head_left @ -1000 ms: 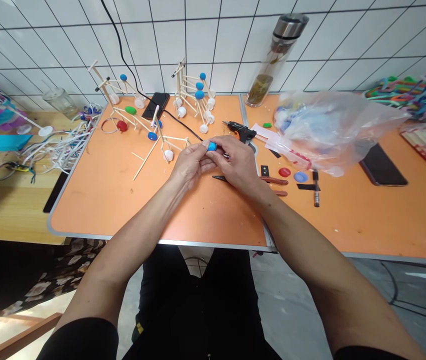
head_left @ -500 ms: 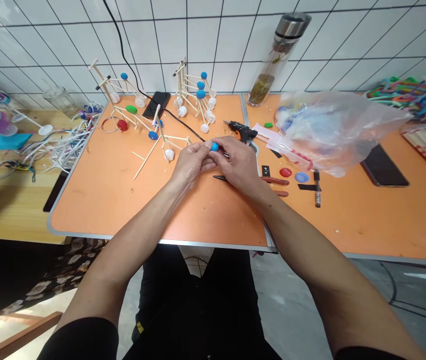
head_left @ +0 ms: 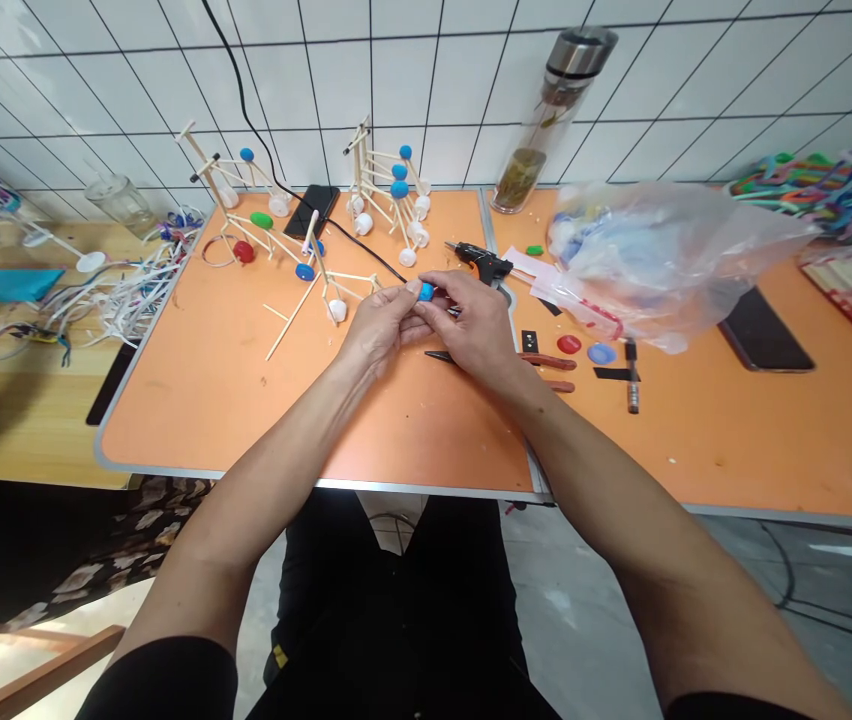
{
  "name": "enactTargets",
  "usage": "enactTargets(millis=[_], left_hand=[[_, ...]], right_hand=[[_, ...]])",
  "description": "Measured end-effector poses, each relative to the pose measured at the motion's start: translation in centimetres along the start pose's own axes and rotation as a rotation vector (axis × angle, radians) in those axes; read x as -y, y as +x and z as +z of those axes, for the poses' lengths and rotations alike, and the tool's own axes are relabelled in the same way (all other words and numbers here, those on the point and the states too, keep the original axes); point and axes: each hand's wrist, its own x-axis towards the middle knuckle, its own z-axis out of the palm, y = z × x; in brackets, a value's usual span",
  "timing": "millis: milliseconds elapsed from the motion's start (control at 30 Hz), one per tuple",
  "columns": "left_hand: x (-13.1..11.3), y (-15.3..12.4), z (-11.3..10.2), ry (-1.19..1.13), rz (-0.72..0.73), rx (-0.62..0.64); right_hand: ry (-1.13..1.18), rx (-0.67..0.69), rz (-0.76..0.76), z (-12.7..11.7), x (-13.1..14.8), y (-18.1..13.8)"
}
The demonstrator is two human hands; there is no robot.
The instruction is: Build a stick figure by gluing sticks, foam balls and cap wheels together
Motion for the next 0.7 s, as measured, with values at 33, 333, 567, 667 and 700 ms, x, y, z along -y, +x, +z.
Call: enactTargets(millis=[33,333,567,667,700], left_hand=[[0.11,0.1,-0.05,-0.014,-0.006,0.009],[-0.28,-0.4,0.2,-0.012,-0.044,0.004],[-0.3,-0.49,0.26,-0.034,-0.037,0.007],[-0.37,-0.46,0.24,-0.028,-0.036,0.004],[-0.47,-0.5,0.3,-0.028,-0.047,0.0]], right_hand=[[0.003,-0.002,-0.002,-0.01,0.03,0.02],[-0.028,0.011,-0.029,-0.07,0.07,-0.09],[-0.047,-0.014,-0.042,0.06,0.19,-0.07],[-0.043,0.0,-0.027,0.03,0.36,-0.15],[-0.044,0.007,-0.016,0.03,0.41,-0.17]])
